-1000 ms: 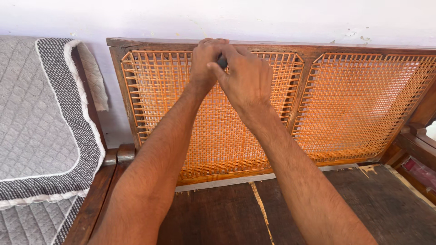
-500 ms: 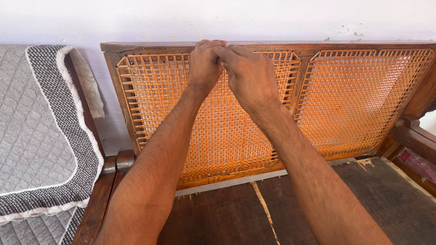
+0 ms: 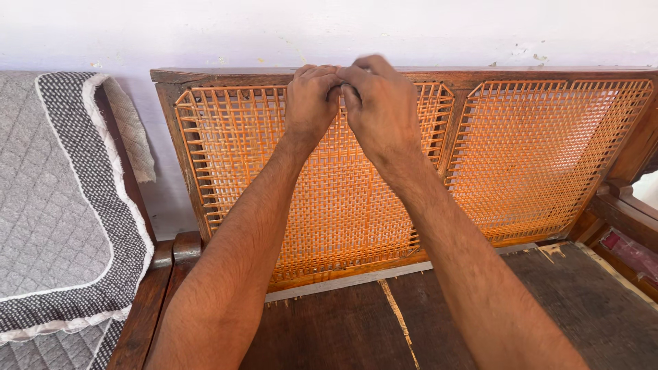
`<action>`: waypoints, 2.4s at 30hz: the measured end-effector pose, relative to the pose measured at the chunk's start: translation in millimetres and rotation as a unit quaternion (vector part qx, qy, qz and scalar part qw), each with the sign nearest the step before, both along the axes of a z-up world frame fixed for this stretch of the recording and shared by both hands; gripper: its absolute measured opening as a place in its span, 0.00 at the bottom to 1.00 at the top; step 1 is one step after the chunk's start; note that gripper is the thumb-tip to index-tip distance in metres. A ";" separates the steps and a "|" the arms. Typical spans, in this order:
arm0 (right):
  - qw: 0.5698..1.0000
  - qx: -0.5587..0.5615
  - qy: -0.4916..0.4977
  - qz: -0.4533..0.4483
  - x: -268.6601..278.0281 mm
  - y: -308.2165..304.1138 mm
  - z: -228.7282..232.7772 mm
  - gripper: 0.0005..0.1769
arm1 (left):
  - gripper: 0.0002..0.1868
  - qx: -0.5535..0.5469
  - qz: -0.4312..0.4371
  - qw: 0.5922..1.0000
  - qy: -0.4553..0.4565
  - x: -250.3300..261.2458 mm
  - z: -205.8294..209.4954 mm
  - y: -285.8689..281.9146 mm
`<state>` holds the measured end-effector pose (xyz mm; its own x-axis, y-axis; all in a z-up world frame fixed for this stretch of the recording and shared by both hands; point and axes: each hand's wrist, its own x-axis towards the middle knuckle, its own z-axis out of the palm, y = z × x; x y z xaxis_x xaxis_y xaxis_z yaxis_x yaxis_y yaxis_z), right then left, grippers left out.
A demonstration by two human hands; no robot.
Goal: The person uses a small black-handled tool to pry and scrape along the wooden frame of a bench with a woven cane backrest. They work along the top edge, side, and seat frame, removing small pieces of wood or finish. The person then wipes the seat surface with their hands.
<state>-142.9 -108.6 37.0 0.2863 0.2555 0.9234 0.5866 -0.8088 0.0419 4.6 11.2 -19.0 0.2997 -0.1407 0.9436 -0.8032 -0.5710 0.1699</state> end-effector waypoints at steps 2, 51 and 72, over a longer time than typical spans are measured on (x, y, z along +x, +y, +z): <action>0.998 -0.044 0.036 0.011 4.1 -0.6 -0.8 0.11 | 0.08 0.001 0.002 1.000 -0.014 0.4 -0.5 1.0; 0.989 -0.128 0.071 0.024 28.5 -51.0 7.5 0.13 | 0.12 0.002 -0.010 1.000 0.003 -19.0 14.1 -8.0; 0.991 -0.104 0.042 0.076 58.4 -44.9 -2.7 0.14 | 0.13 0.015 0.127 0.988 0.086 0.6 4.6 -12.3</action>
